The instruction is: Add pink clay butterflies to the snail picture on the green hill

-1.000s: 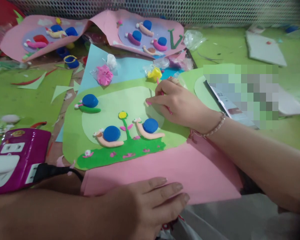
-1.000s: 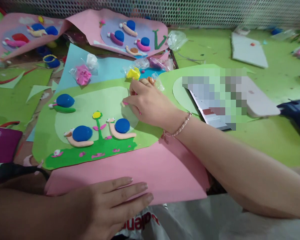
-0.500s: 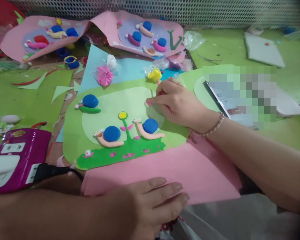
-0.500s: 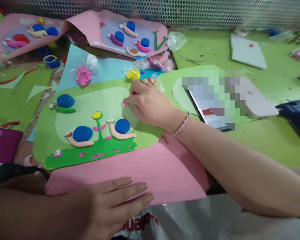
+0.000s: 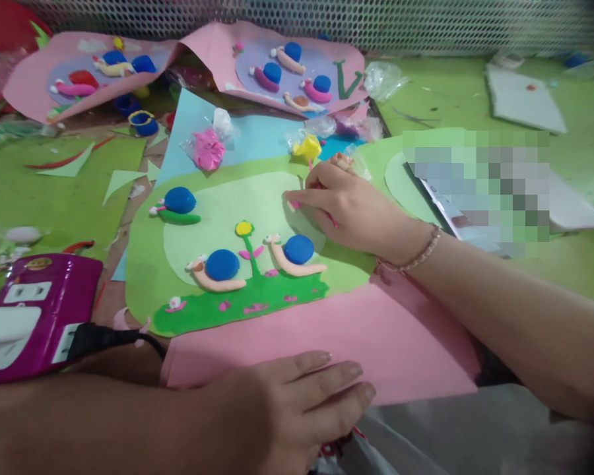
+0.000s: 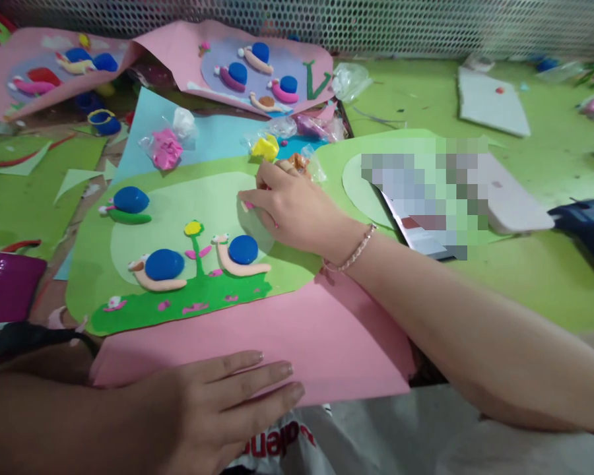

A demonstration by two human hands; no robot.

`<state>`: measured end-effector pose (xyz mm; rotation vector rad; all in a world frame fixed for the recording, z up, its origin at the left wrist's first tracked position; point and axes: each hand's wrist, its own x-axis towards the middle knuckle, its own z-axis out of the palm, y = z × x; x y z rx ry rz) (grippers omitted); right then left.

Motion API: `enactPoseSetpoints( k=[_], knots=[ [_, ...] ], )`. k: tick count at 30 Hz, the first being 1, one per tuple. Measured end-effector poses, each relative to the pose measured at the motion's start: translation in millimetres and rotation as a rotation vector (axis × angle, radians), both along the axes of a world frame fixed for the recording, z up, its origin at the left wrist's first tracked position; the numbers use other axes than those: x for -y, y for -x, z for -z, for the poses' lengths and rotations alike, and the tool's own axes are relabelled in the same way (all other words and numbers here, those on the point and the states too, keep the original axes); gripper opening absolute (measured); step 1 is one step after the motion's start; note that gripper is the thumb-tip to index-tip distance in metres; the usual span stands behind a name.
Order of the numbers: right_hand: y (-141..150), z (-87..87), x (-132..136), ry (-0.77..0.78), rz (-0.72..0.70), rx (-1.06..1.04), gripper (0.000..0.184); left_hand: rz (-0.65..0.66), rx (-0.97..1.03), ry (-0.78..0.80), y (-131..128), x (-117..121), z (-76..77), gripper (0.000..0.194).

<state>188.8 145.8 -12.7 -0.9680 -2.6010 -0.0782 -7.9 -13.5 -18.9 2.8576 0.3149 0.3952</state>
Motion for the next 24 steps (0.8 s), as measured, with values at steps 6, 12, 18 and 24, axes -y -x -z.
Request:
enactPoseSetpoints(
  k=[6, 12, 18, 24],
  knots=[
    [0.0, 3.2, -0.8, 0.030, 0.004, -0.040, 0.033, -0.002, 0.016, 0.021, -0.1, -0.6, -0.3, 0.035],
    [-0.5, -1.2, 0.5, 0.146, -0.017, -0.168, 0.031, 0.009, 0.016, 0.025, 0.2, -0.5, 0.3, 0.037],
    [1.2, -4.4, 1.9, 0.426, 0.082, -0.725, 0.026, 0.052, -0.010, -0.003, 0.4, -2.0, 0.1, 0.035],
    [13.7, -6.4, 6.8, 0.654, 0.208, -0.847, 0.017, 0.000, 0.027, 0.003, -0.8, 1.4, 2.7, 0.037]
  ],
)
